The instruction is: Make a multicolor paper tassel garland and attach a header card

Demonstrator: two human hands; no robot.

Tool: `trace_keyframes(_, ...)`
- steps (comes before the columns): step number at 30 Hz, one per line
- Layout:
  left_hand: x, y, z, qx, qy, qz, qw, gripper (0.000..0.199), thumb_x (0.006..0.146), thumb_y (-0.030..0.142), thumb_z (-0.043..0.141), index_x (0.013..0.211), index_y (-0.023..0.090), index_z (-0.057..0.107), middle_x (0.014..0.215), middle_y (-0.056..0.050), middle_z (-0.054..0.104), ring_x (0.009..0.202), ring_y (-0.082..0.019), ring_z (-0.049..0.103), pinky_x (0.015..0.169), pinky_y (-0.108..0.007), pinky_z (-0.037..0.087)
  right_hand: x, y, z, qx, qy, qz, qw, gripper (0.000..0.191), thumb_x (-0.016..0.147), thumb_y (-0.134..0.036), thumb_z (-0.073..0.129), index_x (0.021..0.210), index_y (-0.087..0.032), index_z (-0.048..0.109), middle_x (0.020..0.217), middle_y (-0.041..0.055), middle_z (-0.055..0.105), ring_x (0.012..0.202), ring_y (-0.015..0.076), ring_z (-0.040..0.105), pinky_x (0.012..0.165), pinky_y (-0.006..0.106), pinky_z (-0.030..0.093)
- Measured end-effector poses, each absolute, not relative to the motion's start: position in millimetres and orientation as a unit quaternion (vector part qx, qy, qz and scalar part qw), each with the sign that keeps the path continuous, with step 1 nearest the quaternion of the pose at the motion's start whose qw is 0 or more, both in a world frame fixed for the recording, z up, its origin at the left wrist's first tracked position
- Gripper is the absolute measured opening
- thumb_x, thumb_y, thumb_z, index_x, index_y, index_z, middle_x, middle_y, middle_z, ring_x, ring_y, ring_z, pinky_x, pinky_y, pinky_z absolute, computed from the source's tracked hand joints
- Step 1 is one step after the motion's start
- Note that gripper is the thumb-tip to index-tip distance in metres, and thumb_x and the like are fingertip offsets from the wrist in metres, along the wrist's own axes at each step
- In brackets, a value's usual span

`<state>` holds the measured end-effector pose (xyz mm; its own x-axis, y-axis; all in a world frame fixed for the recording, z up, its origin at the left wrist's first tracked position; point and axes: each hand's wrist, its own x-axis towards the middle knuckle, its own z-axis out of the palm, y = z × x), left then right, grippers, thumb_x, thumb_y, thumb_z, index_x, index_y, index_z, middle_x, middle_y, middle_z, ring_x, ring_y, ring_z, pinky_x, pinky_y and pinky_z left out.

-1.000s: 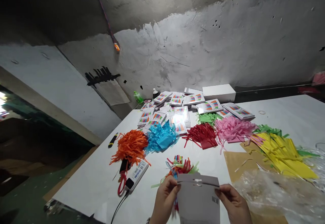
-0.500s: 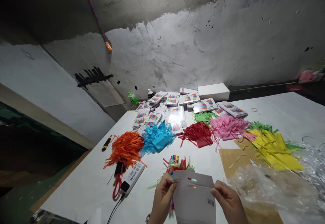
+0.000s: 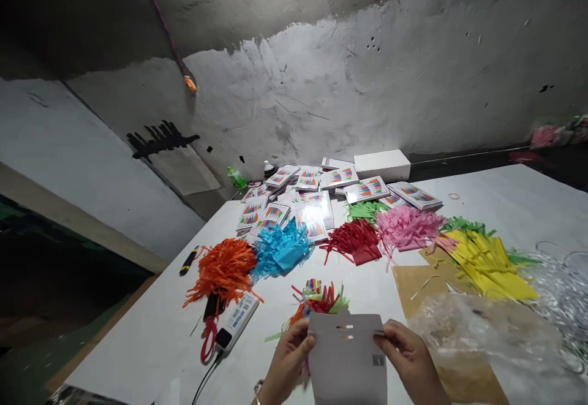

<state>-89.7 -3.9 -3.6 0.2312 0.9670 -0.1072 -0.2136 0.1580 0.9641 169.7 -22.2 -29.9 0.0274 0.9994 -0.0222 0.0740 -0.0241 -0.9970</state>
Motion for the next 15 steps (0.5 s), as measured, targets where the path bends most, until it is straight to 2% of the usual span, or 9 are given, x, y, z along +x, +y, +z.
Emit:
trace_keyframes(2,-90,-3,1,0.473,0.412,0.44,0.643,0.031,0.08,0.047,0.073,0.087,0.016,0.07,0.077,-0.005,0.067,0.076,-0.02,0.06,0.074,-0.031,0.046,170,-21,-20,-0.504,-0.49,0.53,0.474,0.021,0.075,-0.052,0.067,0.09,-0.038,0.071,0.084,0.0007,0.067,0.084,0.0282,0.063,0.077,0.041,0.053)
trace_keyframes(4,-89,-1,5,0.512,0.411,0.436,0.615,0.03,0.083,0.045,0.07,0.088,0.016,0.071,0.079,-0.005,0.067,0.078,-0.02,0.06,0.073,-0.03,0.046,170,-17,-10,-0.471,-0.498,0.572,0.451,0.036,0.077,-0.048,0.066,0.113,-0.043,0.065,0.099,0.0011,0.067,0.097,0.0289,0.063,0.09,0.045,0.052)
trace_keyframes(5,-90,0,8,0.538,0.407,0.437,0.595,0.028,0.085,0.044,0.068,0.089,0.017,0.071,0.082,-0.005,0.066,0.08,-0.02,0.059,0.074,-0.03,0.046,169,-15,-5,-0.456,-0.519,0.579,0.433,0.036,0.079,-0.045,0.063,0.114,-0.043,0.064,0.1,0.0013,0.066,0.098,0.0283,0.062,0.091,0.045,0.051)
trace_keyframes(7,-91,3,11,0.583,0.392,0.444,0.556,0.024,0.089,0.041,0.064,0.091,0.018,0.071,0.087,-0.005,0.064,0.084,-0.02,0.058,0.076,-0.03,0.045,167,-10,2,-0.424,-0.576,0.568,0.407,0.025,0.081,-0.04,0.058,0.104,-0.041,0.07,0.093,0.0015,0.063,0.089,0.0267,0.062,0.083,0.044,0.053)
trace_keyframes(10,-97,6,15,0.625,0.371,0.448,0.521,0.019,0.091,0.037,0.061,0.091,0.021,0.071,0.092,-0.005,0.061,0.089,-0.021,0.058,0.081,-0.032,0.044,163,-4,6,-0.384,-0.632,0.527,0.42,0.023,0.08,-0.033,0.056,0.091,-0.043,0.073,0.088,0.0011,0.061,0.084,0.0254,0.062,0.077,0.044,0.053)
trace_keyframes(13,-104,8,22,0.655,0.367,0.426,0.504,0.026,0.091,0.04,0.059,0.08,0.021,0.073,0.094,-0.005,0.057,0.093,-0.023,0.057,0.084,-0.034,0.044,164,-5,5,-0.381,-0.672,0.472,0.424,0.029,0.081,-0.025,0.054,0.091,-0.047,0.072,0.093,0.0013,0.063,0.088,0.0253,0.065,0.078,0.044,0.053)
trace_keyframes(15,-106,7,28,0.677,0.362,0.399,0.501,0.03,0.092,0.043,0.055,0.081,0.02,0.072,0.099,-0.006,0.057,0.096,-0.025,0.057,0.086,-0.036,0.043,168,-7,8,-0.381,-0.725,0.419,0.392,0.036,0.082,-0.02,0.05,0.1,-0.046,0.067,0.102,0.0031,0.063,0.093,0.0263,0.065,0.078,0.044,0.054)
